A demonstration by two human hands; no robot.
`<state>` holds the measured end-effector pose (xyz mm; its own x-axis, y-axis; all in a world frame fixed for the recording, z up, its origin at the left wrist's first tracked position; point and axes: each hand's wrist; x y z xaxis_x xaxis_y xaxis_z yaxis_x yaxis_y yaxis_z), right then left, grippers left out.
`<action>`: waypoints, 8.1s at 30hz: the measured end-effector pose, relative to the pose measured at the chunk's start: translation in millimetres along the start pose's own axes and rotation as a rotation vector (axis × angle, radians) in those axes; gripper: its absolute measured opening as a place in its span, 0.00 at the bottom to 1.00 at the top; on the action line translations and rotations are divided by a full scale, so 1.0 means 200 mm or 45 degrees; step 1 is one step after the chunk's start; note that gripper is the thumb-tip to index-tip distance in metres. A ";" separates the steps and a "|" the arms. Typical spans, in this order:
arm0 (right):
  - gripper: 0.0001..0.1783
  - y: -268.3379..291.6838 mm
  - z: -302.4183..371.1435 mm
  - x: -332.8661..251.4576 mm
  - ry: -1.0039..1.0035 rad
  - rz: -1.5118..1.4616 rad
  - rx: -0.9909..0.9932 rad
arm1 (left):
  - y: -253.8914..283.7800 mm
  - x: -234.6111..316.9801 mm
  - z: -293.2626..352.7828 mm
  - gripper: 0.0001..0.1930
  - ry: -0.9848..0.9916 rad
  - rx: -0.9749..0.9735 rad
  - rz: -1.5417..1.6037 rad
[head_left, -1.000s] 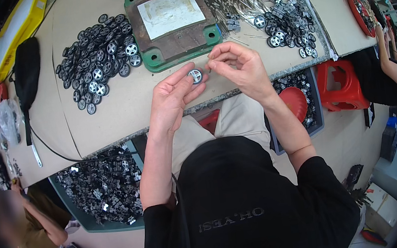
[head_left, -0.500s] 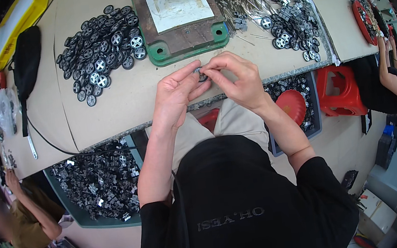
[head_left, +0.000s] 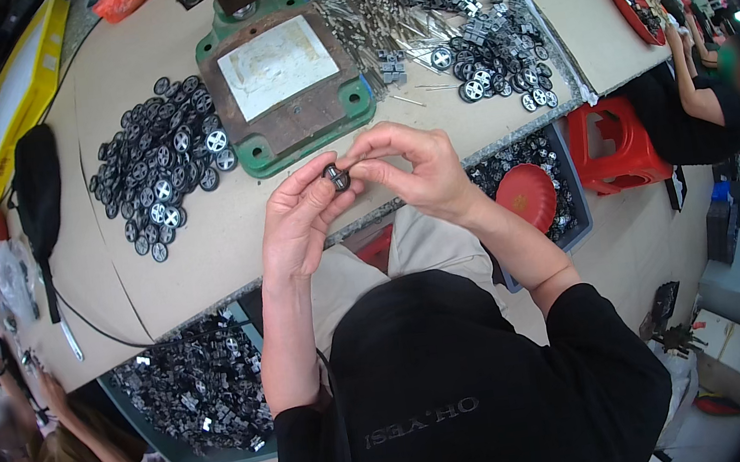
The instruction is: Manually assemble small metal and plastic parts into a housing at a manufacturing workstation.
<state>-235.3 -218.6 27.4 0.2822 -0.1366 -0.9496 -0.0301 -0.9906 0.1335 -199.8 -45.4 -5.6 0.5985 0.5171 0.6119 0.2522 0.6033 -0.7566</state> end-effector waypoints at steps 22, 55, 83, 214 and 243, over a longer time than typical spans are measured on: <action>0.12 0.34 -0.14 0.09 -0.472 0.668 0.301 | 0.00 -0.01 -0.02 0.14 -0.067 0.039 0.038; 0.12 0.16 0.00 -0.01 -0.430 -0.320 0.184 | -0.03 -0.03 -0.01 0.15 -0.078 0.090 -0.130; 0.13 0.15 0.00 0.05 -0.360 -0.332 0.103 | -0.05 -0.04 0.00 0.13 -0.078 0.162 0.027; 0.08 0.06 0.11 -0.10 -0.056 0.548 0.102 | -0.14 -0.12 0.03 0.07 -0.672 0.255 -1.037; 0.08 0.09 0.11 -0.12 0.127 0.703 -0.003 | -0.15 -0.11 0.03 0.06 -0.626 0.212 -1.029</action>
<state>-263.6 -233.8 46.1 0.3147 -0.6332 -0.7071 -0.1967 -0.7723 0.6040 -224.6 -71.6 5.2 -0.1045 0.0814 0.9912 0.3150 0.9480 -0.0447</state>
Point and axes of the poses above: each hand's wrist, its own z-axis away from the middle knuckle, its own y-axis out of the back of the hand, x = y × z
